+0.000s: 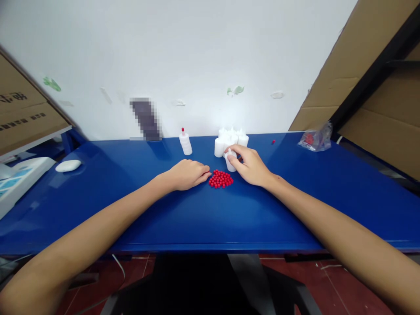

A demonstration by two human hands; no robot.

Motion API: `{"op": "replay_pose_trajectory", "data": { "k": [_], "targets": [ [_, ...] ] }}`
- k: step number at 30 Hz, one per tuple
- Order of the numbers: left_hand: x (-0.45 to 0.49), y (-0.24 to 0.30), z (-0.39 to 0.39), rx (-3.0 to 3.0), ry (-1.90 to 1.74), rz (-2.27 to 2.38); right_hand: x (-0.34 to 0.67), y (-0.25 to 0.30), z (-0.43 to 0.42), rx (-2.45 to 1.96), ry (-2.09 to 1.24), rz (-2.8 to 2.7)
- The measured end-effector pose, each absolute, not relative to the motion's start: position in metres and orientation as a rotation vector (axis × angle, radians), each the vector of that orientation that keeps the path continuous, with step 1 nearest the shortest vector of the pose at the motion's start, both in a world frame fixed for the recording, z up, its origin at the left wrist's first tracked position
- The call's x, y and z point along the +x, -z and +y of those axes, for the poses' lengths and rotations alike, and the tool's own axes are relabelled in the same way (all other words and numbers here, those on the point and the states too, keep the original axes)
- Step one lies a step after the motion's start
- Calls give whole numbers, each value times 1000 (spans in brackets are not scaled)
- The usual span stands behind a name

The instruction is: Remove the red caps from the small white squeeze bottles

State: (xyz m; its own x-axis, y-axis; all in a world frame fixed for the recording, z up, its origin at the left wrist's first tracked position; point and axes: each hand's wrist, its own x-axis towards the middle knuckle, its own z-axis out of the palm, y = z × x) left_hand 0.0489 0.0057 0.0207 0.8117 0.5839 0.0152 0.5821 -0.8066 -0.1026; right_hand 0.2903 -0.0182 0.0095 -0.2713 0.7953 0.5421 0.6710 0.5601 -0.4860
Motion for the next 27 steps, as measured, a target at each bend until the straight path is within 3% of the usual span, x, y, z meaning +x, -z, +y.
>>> {"op": "replay_pose_trajectory", "data": {
  "k": [5,18,27],
  "targets": [
    [46,-15,10,-2969,107,-952,290,-11,-19,-1177,-212,-2026],
    [43,1,25,-3131,1053,-1062,289,-1,-15,-1248,-242,-2145],
    [54,-4,-4,-2780,1065,-395,278,-14,-34,-1045,-106,-2180]
  ]
}}
